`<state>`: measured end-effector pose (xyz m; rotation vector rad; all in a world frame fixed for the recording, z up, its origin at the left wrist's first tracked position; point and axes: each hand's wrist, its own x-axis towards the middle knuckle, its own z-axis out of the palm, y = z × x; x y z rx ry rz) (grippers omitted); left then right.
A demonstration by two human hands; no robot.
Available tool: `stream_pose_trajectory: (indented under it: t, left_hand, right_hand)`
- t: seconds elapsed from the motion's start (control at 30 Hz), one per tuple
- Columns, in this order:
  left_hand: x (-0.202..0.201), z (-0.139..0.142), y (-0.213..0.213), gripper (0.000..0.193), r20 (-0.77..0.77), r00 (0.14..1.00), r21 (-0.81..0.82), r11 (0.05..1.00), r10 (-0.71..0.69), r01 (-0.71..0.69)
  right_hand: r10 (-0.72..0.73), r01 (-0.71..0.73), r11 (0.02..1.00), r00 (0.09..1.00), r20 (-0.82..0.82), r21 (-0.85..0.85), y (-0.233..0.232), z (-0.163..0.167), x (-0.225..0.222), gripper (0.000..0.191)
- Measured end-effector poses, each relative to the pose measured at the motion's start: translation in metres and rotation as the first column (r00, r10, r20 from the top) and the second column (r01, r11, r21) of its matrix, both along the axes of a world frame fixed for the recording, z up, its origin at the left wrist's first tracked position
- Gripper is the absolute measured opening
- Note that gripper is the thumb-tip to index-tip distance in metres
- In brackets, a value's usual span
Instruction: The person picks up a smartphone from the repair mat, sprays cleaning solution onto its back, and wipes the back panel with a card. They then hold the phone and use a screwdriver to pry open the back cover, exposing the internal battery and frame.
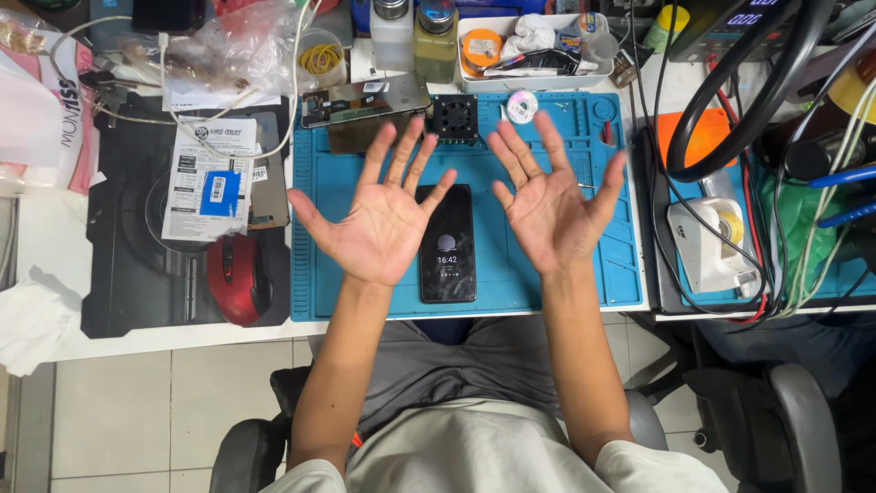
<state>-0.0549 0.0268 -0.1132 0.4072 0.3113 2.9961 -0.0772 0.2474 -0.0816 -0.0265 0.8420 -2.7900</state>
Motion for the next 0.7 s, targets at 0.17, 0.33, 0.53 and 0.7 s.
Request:
stream_pose_trajectory:
  t: [0.17, 0.33, 0.53, 0.7]
  left_hand:
    - [0.002, -0.043, 0.0, 0.046, -0.295, 0.955, 0.235, 0.965, -0.043, 0.116]
    - [0.011, -0.015, 0.002, 0.072, -0.132, 0.991, 0.127, 0.992, -0.004, 0.021]
    - [0.004, 0.016, -0.004, 0.131, -0.099, 0.994, 0.084, 0.995, -0.038, 0.046]
    - [-0.001, -0.017, -0.005, 0.055, -0.175, 0.98, 0.236, 0.962, -0.097, 0.138]
  right_hand:
    - [0.039, -0.075, 0.963, 0.989, -0.142, -0.258, 0.013, -0.034, -0.002, 0.058]
    - [-0.007, -0.016, 0.989, 0.987, -0.158, -0.146, 0.0, -0.015, 0.003, 0.042]
    - [0.098, -0.122, 0.99, 0.962, -0.256, -0.077, -0.004, 0.011, 0.003, 0.1]
    - [0.004, -0.035, 0.982, 0.986, -0.164, -0.184, 0.007, -0.012, 0.007, 0.066]
